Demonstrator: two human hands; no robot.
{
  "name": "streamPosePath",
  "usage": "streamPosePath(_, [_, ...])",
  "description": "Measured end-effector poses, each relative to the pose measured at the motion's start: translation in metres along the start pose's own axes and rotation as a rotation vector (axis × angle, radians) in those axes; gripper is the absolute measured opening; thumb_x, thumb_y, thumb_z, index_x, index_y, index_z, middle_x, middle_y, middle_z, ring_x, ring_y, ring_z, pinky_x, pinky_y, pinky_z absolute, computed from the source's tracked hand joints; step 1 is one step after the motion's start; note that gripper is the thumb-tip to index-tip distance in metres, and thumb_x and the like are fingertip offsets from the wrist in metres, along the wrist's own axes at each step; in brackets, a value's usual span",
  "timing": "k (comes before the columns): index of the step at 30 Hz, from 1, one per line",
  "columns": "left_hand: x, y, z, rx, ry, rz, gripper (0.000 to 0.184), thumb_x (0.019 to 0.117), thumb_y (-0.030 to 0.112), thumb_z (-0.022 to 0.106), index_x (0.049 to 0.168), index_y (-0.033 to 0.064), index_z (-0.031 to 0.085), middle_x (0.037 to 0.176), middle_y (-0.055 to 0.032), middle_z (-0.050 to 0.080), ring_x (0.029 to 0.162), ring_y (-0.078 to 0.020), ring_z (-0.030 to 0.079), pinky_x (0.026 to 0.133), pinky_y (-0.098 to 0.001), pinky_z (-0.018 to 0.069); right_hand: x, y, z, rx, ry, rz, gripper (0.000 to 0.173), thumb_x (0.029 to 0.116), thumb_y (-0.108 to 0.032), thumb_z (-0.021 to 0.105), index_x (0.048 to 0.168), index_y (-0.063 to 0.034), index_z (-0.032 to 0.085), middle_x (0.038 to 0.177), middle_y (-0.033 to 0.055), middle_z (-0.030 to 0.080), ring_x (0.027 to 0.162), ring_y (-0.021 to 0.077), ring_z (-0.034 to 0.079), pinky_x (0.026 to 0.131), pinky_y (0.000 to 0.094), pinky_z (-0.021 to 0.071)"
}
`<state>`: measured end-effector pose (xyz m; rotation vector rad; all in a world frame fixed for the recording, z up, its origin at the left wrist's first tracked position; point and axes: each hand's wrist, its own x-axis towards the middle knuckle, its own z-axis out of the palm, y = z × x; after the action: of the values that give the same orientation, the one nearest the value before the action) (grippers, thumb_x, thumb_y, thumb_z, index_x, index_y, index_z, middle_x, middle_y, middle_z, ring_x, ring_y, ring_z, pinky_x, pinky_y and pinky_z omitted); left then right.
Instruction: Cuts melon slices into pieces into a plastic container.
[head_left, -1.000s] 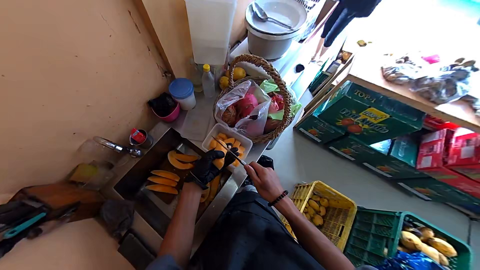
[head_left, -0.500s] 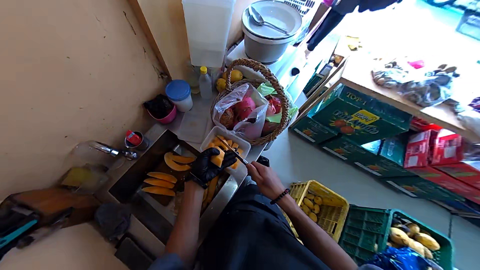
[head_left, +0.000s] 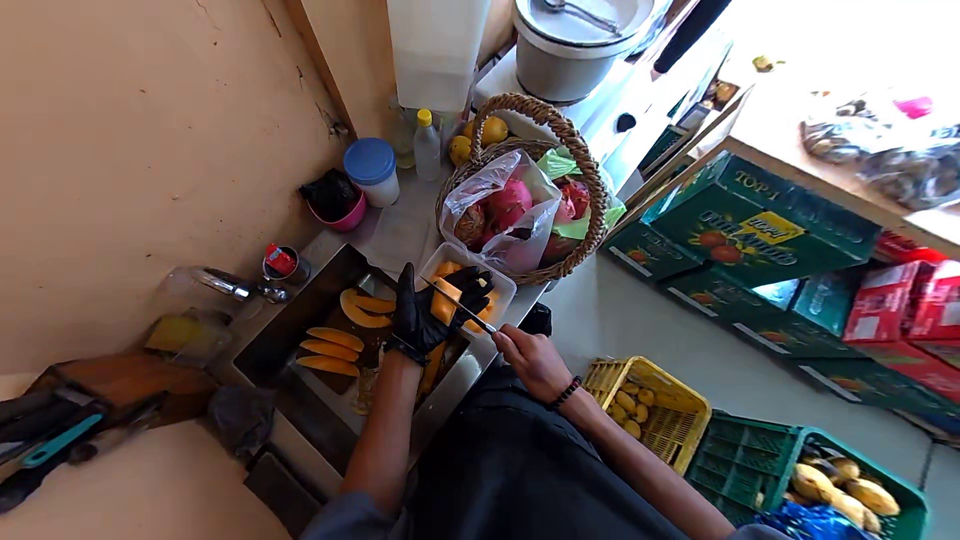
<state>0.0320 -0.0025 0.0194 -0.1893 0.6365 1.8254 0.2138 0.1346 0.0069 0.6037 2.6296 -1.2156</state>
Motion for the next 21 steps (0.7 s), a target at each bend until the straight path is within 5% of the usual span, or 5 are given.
streamPosePath(4, [0.0, -0.003, 0.007, -0.056, 0.037, 0.035, 0.1, 0.0896, 0.084, 0.01, 0.136, 0.0093, 0.058, 0.128, -0.0176, 0.066, 0.114, -0.0304, 0.067, 0.086, -0.0447, 0.0593, 0.004, -0.011, -0.01, -0.126, -0.081, 0.058, 0.058, 0.1088, -0.056, 0.026, 0.104, -0.011, 0.063, 0.071, 0.0098, 0.061, 0.072, 0.0303, 0.066, 0.066, 0.0519, 0.0511])
streamPosePath(12, [-0.003, -0.021, 0.05, -0.04, 0.264, 0.169, 0.089, 0.0994, 0.064, -0.005, 0.144, 0.0086, 0.048, 0.141, -0.016, 0.058, 0.128, -0.0292, 0.058, 0.101, -0.0418, 0.0524, 0.01, -0.005, -0.018, -0.255, -0.187, 0.079, 0.061, 0.1088, -0.057, 0.024, 0.114, -0.0106, 0.063, 0.085, 0.0156, 0.07, 0.087, 0.0373, 0.071, 0.073, 0.0569, 0.0537])
streamPosePath(16, [0.004, -0.03, 0.018, -0.142, 0.377, 0.215, 0.079, 0.0994, 0.07, 0.014, 0.133, 0.0129, 0.057, 0.125, -0.0127, 0.066, 0.113, -0.0283, 0.066, 0.091, -0.0482, 0.0569, 0.012, -0.003, -0.028, -0.348, -0.167, 0.046, 0.06, 0.1081, -0.058, 0.026, 0.114, -0.0113, 0.064, 0.088, 0.0168, 0.071, 0.088, 0.0395, 0.072, 0.072, 0.0595, 0.0536])
streamPosePath(18, [0.011, -0.044, -0.041, -0.072, -0.053, 0.378, 0.077, 0.1005, 0.072, 0.025, 0.145, 0.012, 0.045, 0.136, -0.0156, 0.058, 0.122, -0.0308, 0.06, 0.094, -0.0525, 0.0547, 0.011, -0.002, -0.034, -0.4, -0.024, -0.009, 0.059, 0.1064, -0.059, 0.033, 0.109, -0.0117, 0.068, 0.087, 0.0158, 0.072, 0.084, 0.0388, 0.072, 0.068, 0.0602, 0.0538])
streamPosePath(21, [0.01, -0.034, 0.027, -0.081, 0.501, 0.428, 0.086, 0.0941, 0.08, 0.011, 0.124, 0.0169, 0.061, 0.107, -0.0081, 0.068, 0.093, -0.022, 0.067, 0.074, -0.042, 0.0572, 0.011, 0.0, -0.045, -0.405, 0.226, -0.133, 0.052, 0.1032, -0.056, 0.047, 0.104, -0.0115, 0.073, 0.082, 0.0138, 0.073, 0.078, 0.0368, 0.073, 0.061, 0.058, 0.0538])
